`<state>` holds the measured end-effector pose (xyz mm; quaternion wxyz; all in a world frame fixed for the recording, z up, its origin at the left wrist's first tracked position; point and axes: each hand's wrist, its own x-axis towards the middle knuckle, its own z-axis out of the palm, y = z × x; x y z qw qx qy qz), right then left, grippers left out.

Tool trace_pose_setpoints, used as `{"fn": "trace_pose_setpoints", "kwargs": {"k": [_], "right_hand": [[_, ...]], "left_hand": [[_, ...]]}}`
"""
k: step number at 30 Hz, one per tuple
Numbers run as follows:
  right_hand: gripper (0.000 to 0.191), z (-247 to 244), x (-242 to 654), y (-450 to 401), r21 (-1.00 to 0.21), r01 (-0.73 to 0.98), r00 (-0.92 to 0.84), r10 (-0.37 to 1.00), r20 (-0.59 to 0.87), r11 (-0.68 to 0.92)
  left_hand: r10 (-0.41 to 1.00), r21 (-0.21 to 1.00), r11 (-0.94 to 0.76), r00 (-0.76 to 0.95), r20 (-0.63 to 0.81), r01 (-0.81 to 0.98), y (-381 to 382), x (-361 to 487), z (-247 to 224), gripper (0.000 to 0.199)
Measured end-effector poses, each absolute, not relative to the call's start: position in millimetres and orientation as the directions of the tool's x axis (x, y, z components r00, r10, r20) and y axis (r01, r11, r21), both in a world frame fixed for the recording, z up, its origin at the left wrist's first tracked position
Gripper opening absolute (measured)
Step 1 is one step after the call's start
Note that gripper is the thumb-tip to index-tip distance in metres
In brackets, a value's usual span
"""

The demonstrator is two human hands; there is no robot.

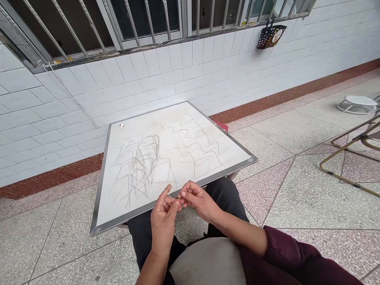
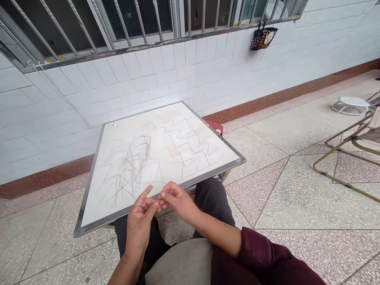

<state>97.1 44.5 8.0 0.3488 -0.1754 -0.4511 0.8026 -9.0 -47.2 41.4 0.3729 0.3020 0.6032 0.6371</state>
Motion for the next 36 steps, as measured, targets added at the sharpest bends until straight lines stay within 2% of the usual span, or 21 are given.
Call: {"fn": "trace_pose_setpoints", "kwargs": {"k": [10, 22, 30, 36], "right_hand": [[0.028, 8.3, 101.4, 46.8, -0.845, -0.417, -0.643, 0.766, 0.013, -0.335], [0.028, 8.8, 96.1, 35.5, -0.800, -0.464, -0.505, 0.856, -0.113, -0.379], [0.025, 8.9, 95.8, 32.0, -0.740, -0.510, -0.461, 0.866, -0.195, -0.438], [0.026, 8.4, 95.5, 31.9, -0.754, -0.523, -0.422, 0.889, -0.177, -0.399]], "left_hand": [[0.857, 0.995, 0.063, -0.507, -0.094, -0.077, -49.4, -11.2, 38.0, 0.061], [0.871, 0.982, 0.100, -0.463, -0.166, -0.163, -47.8, -7.0, 40.1, 0.063], [0.871, 0.980, 0.105, -0.460, -0.172, -0.167, -45.3, -3.5, 38.2, 0.060], [0.869, 0.979, 0.105, -0.463, -0.175, -0.173, -46.8, -0.4, 42.0, 0.060]]}}
